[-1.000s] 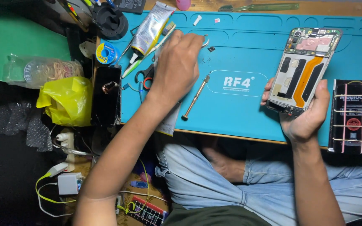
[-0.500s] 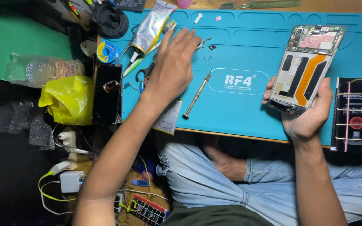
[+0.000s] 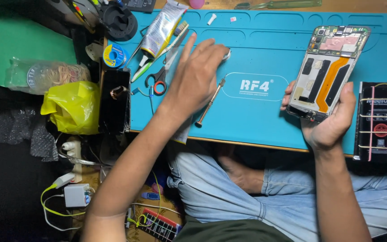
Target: Applying adhesive strips to the internal frame of a mobile phone using tweezers.
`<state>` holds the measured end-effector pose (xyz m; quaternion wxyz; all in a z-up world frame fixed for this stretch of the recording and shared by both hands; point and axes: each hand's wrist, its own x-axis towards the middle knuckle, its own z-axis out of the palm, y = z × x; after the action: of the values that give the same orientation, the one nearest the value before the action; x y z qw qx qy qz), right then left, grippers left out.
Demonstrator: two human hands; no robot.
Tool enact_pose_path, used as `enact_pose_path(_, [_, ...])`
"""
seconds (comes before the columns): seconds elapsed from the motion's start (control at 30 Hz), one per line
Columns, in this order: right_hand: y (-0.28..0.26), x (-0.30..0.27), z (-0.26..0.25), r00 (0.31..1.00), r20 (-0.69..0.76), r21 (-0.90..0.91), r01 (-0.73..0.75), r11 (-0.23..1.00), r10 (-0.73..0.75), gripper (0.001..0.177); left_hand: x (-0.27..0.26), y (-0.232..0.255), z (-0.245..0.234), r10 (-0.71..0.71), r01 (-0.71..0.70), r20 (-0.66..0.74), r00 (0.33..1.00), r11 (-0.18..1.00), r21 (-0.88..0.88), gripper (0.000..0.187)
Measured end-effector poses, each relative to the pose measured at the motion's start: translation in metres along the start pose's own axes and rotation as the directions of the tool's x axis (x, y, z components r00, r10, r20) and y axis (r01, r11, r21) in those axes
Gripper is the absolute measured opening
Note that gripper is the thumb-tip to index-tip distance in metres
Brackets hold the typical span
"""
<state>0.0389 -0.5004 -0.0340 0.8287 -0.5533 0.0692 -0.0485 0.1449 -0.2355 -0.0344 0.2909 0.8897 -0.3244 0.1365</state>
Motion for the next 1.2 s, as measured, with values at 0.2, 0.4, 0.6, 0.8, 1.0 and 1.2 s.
enact_pose_path(0.2, [-0.001,0.000,0.001,1.000,-0.005,0.006,-0.006,1.000,0.006,0.075,0.005,-0.010,-0.007,-0.001,-0.001,-0.036,0.999,0.998,-0.060,0.037])
enact_pose_path(0.4, [0.000,0.001,0.001,1.000,0.011,-0.020,0.025,0.999,-0.025,0.074,-0.009,-0.002,-0.042,-0.166,0.153,-0.144,0.976,0.983,-0.098,0.029])
enact_pose_path(0.6, [-0.002,0.000,0.003,1.000,0.020,-0.047,0.010,0.999,-0.009,0.077,-0.018,-0.011,-0.034,-0.121,0.111,-0.093,0.988,0.988,-0.105,0.028])
enact_pose_path(0.8, [-0.001,0.001,0.001,1.000,0.012,-0.049,0.016,0.999,-0.016,0.076,0.009,-0.035,-0.008,-0.349,0.360,-0.149,0.925,0.932,0.050,0.005])
enact_pose_path(1.0, [-0.001,0.000,0.001,1.000,0.006,-0.037,0.008,0.999,-0.008,0.075,0.023,-0.042,0.024,-0.507,0.518,-0.107,0.855,0.847,0.118,0.020])
enact_pose_path(1.2, [-0.001,0.002,0.001,0.999,0.028,-0.040,0.028,0.999,-0.027,0.076,0.030,-0.043,0.025,-0.535,0.537,-0.076,0.841,0.843,0.015,0.005])
